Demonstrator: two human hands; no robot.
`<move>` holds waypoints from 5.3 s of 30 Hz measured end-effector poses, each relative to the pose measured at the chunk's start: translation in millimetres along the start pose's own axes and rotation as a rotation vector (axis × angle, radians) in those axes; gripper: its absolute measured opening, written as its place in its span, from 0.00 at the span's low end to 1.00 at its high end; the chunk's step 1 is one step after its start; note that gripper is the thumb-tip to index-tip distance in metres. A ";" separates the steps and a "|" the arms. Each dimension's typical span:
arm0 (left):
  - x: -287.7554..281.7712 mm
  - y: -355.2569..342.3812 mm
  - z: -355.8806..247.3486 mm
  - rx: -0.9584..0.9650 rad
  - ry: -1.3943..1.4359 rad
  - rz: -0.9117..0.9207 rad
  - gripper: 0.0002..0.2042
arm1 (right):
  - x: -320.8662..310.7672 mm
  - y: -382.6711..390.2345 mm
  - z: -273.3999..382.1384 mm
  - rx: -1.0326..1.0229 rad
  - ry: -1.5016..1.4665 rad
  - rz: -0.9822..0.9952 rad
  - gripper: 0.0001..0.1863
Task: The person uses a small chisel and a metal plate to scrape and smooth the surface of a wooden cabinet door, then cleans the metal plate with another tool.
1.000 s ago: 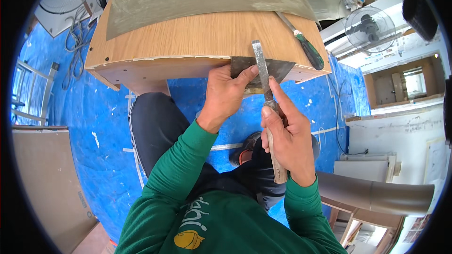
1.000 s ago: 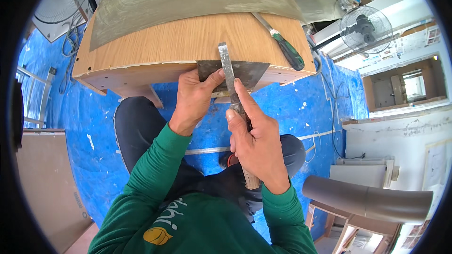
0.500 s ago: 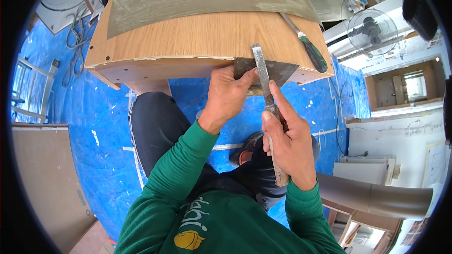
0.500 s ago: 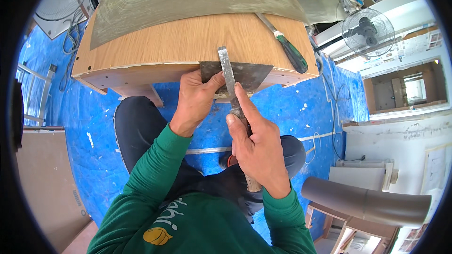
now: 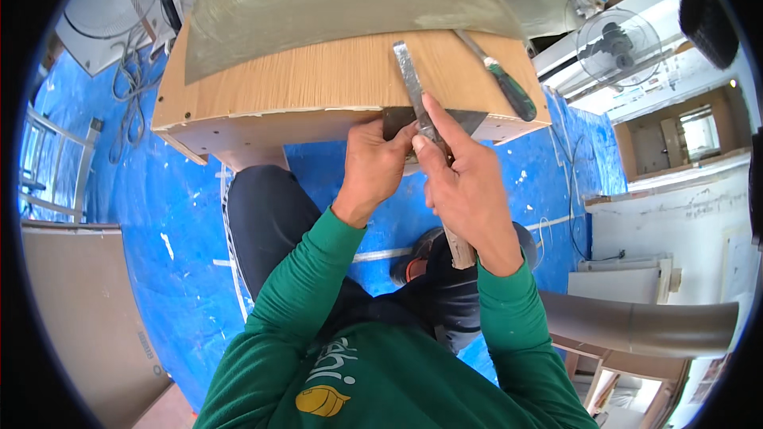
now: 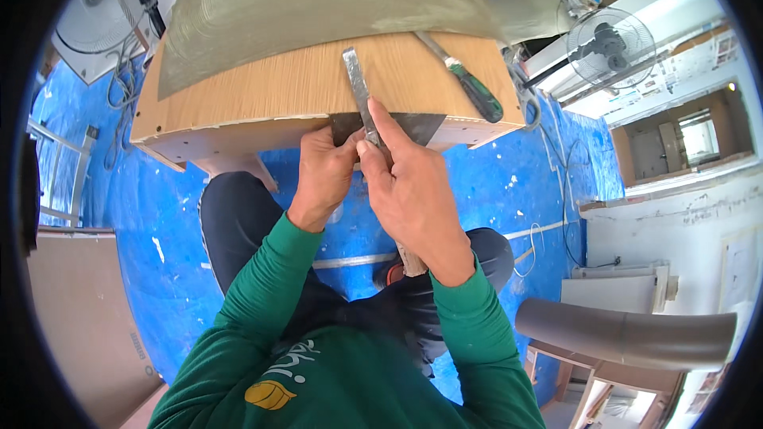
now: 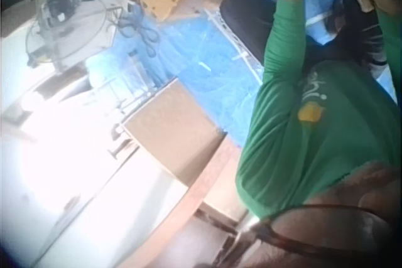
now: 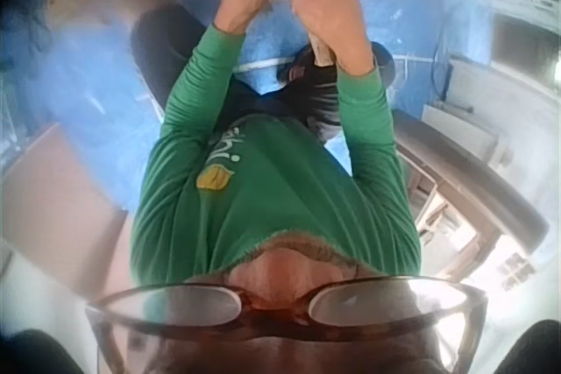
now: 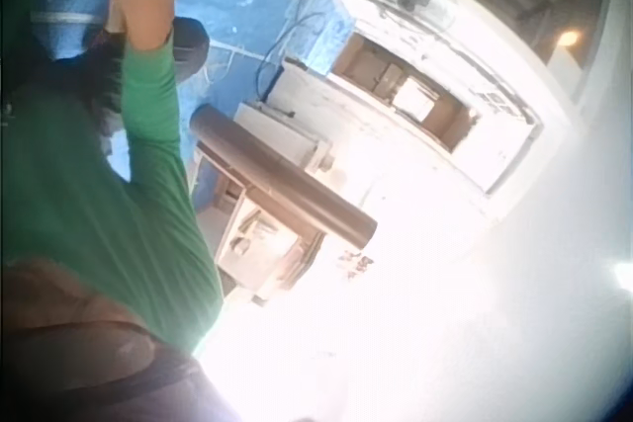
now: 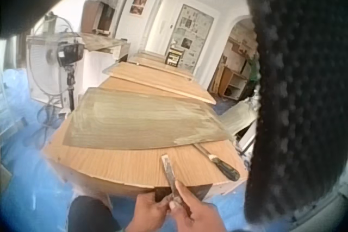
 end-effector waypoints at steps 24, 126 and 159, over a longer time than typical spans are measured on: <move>0.8 -2.9 -5.2 -0.026 -0.089 0.065 0.09 | -4.0 59.5 -19.7 0.094 -0.218 -0.003 0.32; 38.3 58.5 15.7 -0.330 0.091 0.132 0.16 | 6.0 94.8 -177.5 0.060 -0.911 -0.419 0.15; 26.8 58.4 29.1 -0.372 0.107 0.112 0.11 | 8.2 92.4 -177.7 0.046 -0.886 -0.437 0.14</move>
Point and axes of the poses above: each hand's wrist, its own y-axis away from the middle knuckle, its own x-axis out of the palm, z = x × y, the point moved 6 cm from there along -y, towards the middle knuckle
